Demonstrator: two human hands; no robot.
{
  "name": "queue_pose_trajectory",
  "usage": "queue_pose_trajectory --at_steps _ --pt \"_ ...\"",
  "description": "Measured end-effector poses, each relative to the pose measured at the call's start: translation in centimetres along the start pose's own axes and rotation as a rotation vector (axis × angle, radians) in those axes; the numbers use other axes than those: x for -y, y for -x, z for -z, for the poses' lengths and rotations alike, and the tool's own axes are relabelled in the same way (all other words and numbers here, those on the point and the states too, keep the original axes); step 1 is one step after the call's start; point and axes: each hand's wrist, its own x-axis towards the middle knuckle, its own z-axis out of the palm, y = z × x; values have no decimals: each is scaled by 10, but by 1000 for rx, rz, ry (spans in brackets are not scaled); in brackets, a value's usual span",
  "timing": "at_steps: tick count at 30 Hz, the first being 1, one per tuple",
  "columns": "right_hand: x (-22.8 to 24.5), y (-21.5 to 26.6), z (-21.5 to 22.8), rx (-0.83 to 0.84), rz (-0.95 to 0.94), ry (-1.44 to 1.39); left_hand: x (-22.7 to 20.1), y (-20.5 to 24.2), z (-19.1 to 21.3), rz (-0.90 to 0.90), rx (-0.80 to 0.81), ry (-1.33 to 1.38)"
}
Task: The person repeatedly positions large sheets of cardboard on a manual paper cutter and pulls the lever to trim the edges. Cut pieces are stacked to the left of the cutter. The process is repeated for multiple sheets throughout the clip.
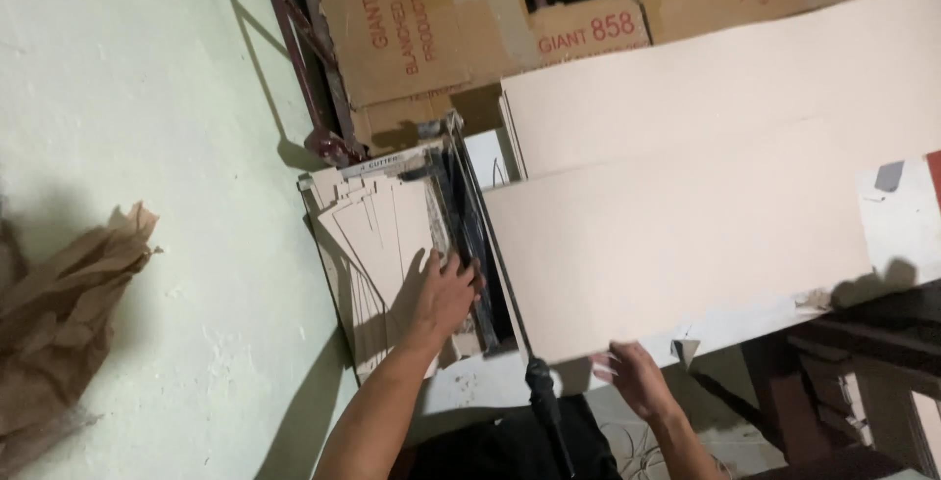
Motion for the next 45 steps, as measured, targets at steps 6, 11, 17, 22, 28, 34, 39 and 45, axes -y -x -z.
queue_pose_trajectory --at_steps 6,11,17,22,28,34,39,45 --pt "-11 30 21 -48 -114 -41 0 24 13 -51 187 75" --pt "-13 19 5 -66 -140 -50 5 37 -11 -46 -129 227" --pt "-17 18 37 -51 -148 -28 -1 51 6 91 40 466" --pt "-5 30 -60 -190 -110 223 -11 54 10 154 28 597" --pt "3 17 -94 -211 -16 268 -12 32 4 248 2 693" --pt "-17 56 -49 -213 -149 398 -13 29 -1 293 24 722" --pt "-7 37 -85 -215 -81 466 -16 22 -13 292 -42 645" --pt "22 11 -122 -94 20 523 -14 7 10 346 -144 481"
